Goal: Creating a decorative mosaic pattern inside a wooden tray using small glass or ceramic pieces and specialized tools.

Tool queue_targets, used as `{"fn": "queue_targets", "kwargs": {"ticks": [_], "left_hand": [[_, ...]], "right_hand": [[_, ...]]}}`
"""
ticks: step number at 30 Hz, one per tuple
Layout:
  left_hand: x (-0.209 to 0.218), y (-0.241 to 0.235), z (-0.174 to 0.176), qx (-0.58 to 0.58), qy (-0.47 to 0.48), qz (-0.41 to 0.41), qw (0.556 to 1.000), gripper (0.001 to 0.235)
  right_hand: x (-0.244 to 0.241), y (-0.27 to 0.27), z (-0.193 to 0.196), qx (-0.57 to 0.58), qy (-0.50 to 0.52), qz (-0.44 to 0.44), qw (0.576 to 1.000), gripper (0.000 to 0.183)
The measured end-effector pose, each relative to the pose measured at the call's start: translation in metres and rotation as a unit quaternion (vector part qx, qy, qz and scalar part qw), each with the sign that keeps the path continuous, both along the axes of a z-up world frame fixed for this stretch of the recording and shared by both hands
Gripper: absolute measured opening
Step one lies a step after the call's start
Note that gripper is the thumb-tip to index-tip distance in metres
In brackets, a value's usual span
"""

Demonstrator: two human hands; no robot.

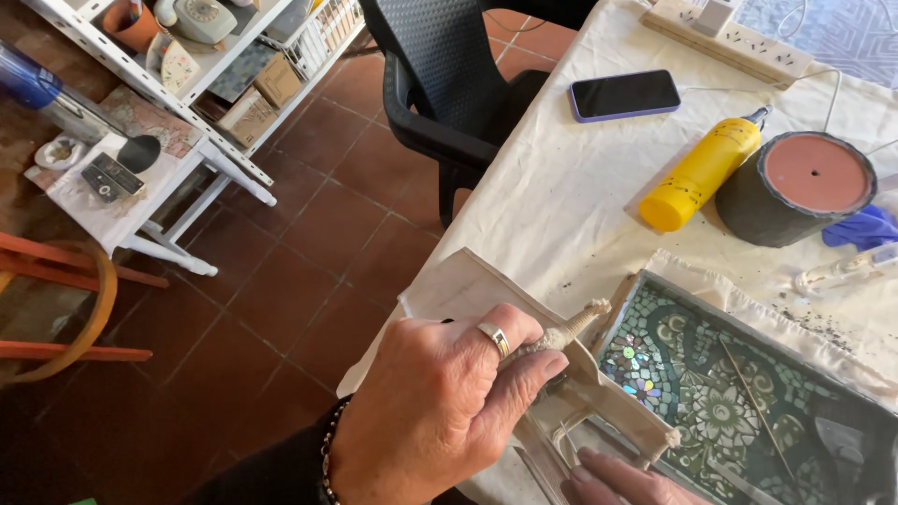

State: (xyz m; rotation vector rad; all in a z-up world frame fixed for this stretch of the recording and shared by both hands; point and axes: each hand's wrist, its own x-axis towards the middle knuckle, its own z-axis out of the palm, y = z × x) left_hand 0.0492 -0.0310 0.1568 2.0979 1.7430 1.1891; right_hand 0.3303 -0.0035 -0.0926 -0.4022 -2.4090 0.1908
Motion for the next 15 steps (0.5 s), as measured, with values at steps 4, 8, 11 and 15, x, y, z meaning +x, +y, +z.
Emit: {"fn": "queue_targets", "kwargs": {"ticks": [4, 8, 11, 15], "left_hand": [[-0.007, -0.003, 0.009, 0.001, -0.003, -0.011, 1.0, 0.015], [-0.011, -0.005, 0.012, -0.027, -0.015, 0.006, 1.0, 0.014], [-0.011, -0.004, 0.011, -0.023, -0.011, 0.006, 1.0, 0.014], [-0.012, -0.001, 0.012, -0.017, -0.008, 0.008, 1.0, 0.017]], "right_hand": [[-0.042, -0.024, 0.081, -0.14, 0.021, -0.197, 0.97, 0.021], [-0.049, -0.023, 0.085, -0.165, -0.008, -0.169, 0.972, 0.021], [-0.07, -0.014, 0.105, -0.131, 0.0, -0.178, 0.975, 0.019], [-0.076, 0.005, 0.117, -0.1, 0.0, -0.1, 0.99, 0.029]]}}
